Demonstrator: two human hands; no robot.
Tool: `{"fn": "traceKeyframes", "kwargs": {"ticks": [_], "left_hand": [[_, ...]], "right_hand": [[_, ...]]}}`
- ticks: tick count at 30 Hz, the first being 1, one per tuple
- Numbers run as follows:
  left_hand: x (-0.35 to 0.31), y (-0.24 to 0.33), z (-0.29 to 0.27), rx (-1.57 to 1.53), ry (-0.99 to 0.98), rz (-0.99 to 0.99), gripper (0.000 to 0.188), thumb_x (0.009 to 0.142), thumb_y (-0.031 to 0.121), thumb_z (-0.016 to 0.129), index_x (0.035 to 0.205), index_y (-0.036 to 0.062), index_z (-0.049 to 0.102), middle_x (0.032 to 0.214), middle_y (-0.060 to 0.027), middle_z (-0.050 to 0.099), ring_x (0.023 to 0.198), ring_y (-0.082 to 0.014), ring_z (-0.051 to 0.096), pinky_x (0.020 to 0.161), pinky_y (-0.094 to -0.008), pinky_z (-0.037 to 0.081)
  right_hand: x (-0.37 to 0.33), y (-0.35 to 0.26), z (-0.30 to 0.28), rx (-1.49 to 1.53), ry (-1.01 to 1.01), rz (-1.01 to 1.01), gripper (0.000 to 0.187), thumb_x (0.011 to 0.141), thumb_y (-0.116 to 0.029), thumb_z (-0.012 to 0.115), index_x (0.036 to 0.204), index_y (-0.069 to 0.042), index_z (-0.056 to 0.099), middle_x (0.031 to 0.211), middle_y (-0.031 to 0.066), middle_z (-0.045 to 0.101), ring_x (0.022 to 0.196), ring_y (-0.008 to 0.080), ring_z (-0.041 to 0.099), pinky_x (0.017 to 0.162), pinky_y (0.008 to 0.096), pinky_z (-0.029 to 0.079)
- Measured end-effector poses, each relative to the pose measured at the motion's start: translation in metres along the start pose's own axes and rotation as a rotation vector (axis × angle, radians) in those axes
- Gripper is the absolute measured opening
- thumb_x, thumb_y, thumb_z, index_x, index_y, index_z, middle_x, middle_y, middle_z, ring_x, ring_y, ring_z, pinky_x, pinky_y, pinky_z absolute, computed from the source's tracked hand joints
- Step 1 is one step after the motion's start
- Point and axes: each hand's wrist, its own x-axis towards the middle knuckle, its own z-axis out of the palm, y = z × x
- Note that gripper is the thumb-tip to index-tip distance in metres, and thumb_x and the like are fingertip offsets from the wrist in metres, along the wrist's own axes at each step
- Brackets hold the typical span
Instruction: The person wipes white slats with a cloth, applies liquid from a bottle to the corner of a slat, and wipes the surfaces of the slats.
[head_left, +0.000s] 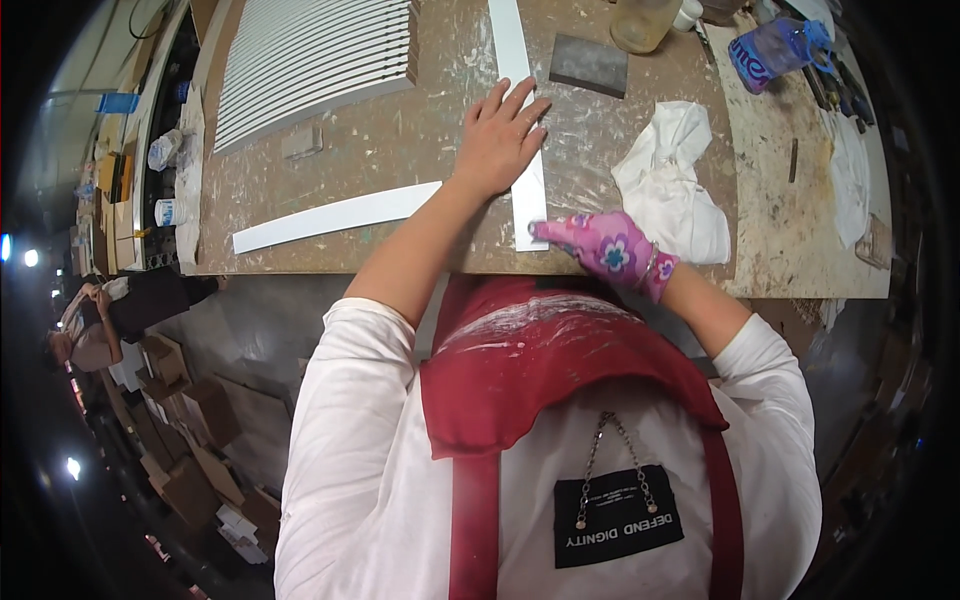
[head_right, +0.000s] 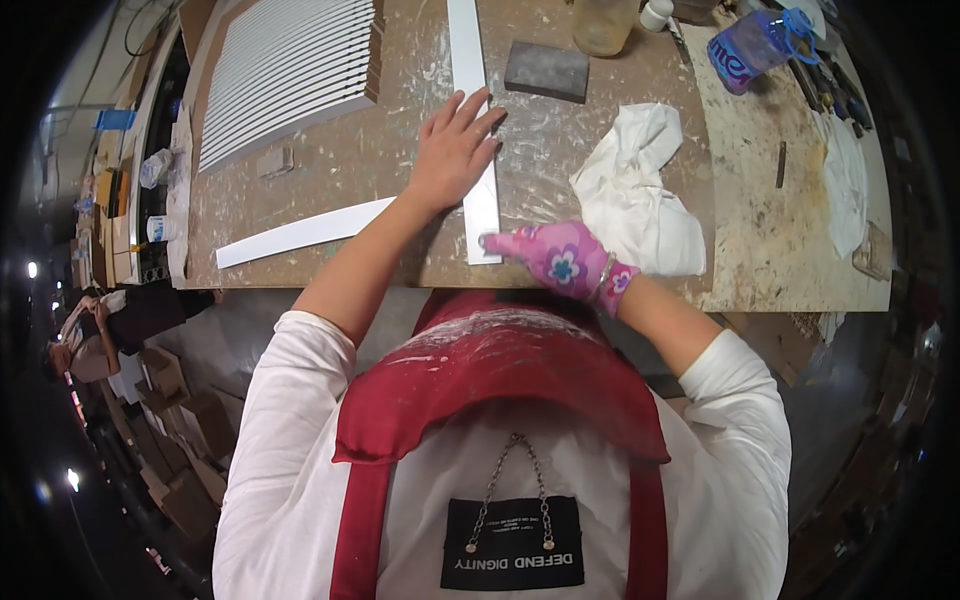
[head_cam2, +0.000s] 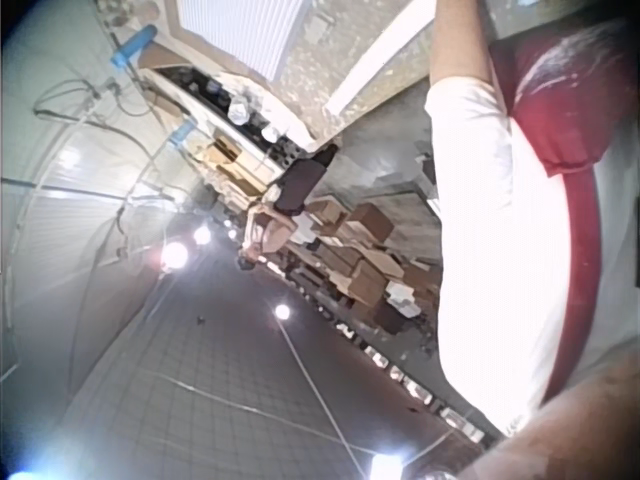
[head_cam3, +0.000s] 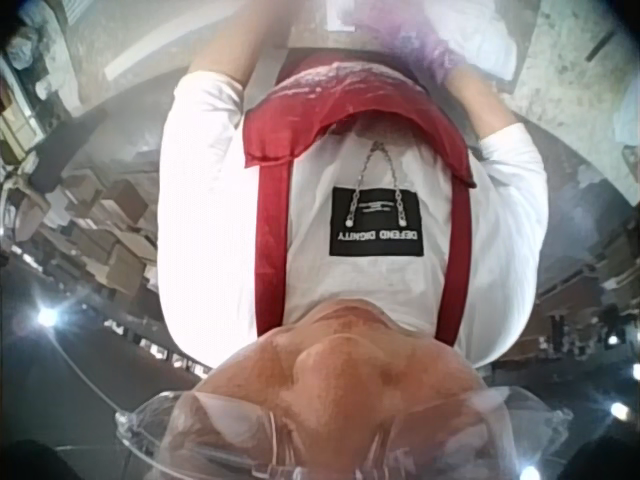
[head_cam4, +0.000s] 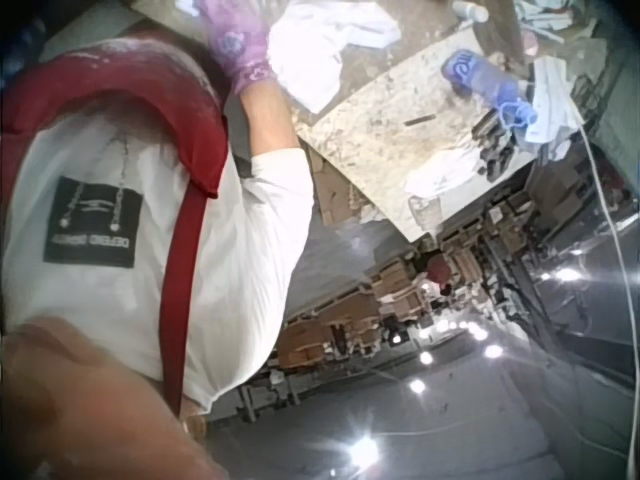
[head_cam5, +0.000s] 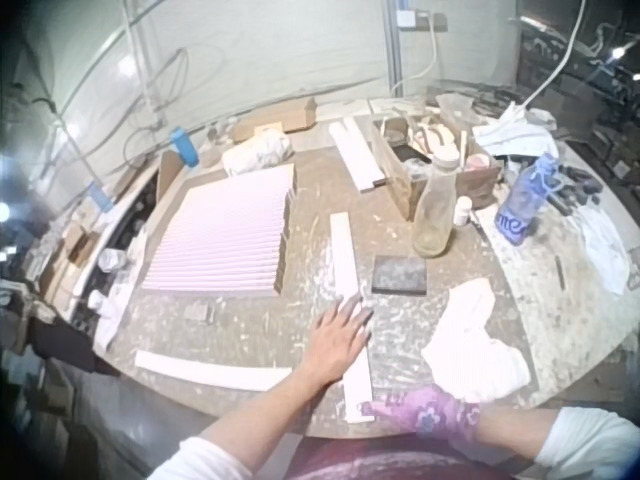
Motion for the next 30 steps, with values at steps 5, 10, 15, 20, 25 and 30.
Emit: {"fn": "traceKeyframes", "kwargs": {"ticks": [5, 10, 15, 20, 25, 30], "left_hand": [[0.006, 0.002, 0.0, -0.001, 0.024, 0.01, 0.04, 0.093, 0.031, 0.052, 0.132, 0.0208, 0.053, 0.147, -0.0045, 0.039, 0.136, -0.032, 0.033, 0.108, -0.0487, 0.027], [0.0, -0.009, 0.004, -0.005, -0.075, 0.003, 0.045, 0.089, 0.027, 0.054, 0.134, 0.0224, 0.053, 0.146, -0.008, 0.04, 0.137, -0.033, 0.032, 0.11, -0.0507, 0.027], [0.008, -0.006, 0.009, -0.069, -0.055, 0.008, 0.045, 0.084, 0.031, 0.057, 0.128, 0.021, 0.056, 0.144, -0.0083, 0.042, 0.13, -0.0338, 0.04, 0.102, -0.0512, 0.034], [-0.009, -0.008, 0.006, -0.081, 0.093, 0.003, 0.041, 0.087, 0.032, 0.056, 0.126, 0.0185, 0.056, 0.147, -0.0086, 0.037, 0.137, -0.0325, 0.031, 0.106, -0.0504, 0.029], [-0.015, -0.005, 0.006, -0.09, 0.089, -0.019, 0.04, 0.089, 0.032, 0.054, 0.126, 0.0194, 0.056, 0.148, -0.0082, 0.037, 0.138, -0.0321, 0.03, 0.107, -0.0505, 0.029], [0.01, -0.003, 0.011, -0.049, 0.041, 0.066, 0.04, 0.085, 0.033, 0.056, 0.122, 0.0183, 0.059, 0.142, -0.0101, 0.043, 0.134, -0.0331, 0.036, 0.102, -0.0521, 0.034]], "right_hand": [[0.002, -0.007, -0.021, 0.309, -0.036, 0.064, 0.049, 0.089, -0.001, 0.045, 0.134, -0.021, 0.053, 0.106, 0.0109, 0.068, 0.079, 0.0284, 0.068, 0.068, 0.0348, 0.056], [0.009, 0.01, -0.006, 0.256, 0.108, -0.086, 0.043, 0.087, 0.003, 0.049, 0.127, -0.009, 0.059, 0.111, 0.0142, 0.067, 0.094, 0.028, 0.067, 0.08, 0.0345, 0.054], [-0.002, -0.029, -0.018, 0.068, 0.017, 0.016, 0.036, 0.09, -0.008, 0.052, 0.124, -0.015, 0.06, 0.09, 0.0154, 0.068, 0.071, 0.0266, 0.064, 0.065, 0.0377, 0.05], [-0.001, 0.029, -0.041, 0.406, 0.409, 0.354, 0.042, 0.095, -0.015, 0.045, 0.133, 0.003, 0.049, 0.109, 0.0158, 0.065, 0.084, 0.0193, 0.061, 0.076, 0.0312, 0.05], [-0.007, 0.11, -0.099, -0.08, 0.473, 0.299, 0.041, 0.099, -0.015, 0.04, 0.136, 0.002, 0.047, 0.138, 0.0187, 0.051, 0.127, 0.03, 0.049, 0.106, 0.0361, 0.036], [-0.017, 0.156, -0.13, -0.098, 0.565, 0.278, 0.049, 0.097, -0.022, 0.041, 0.14, 0.0, 0.043, 0.143, 0.0164, 0.047, 0.133, 0.0292, 0.042, 0.112, 0.0367, 0.029]]}}
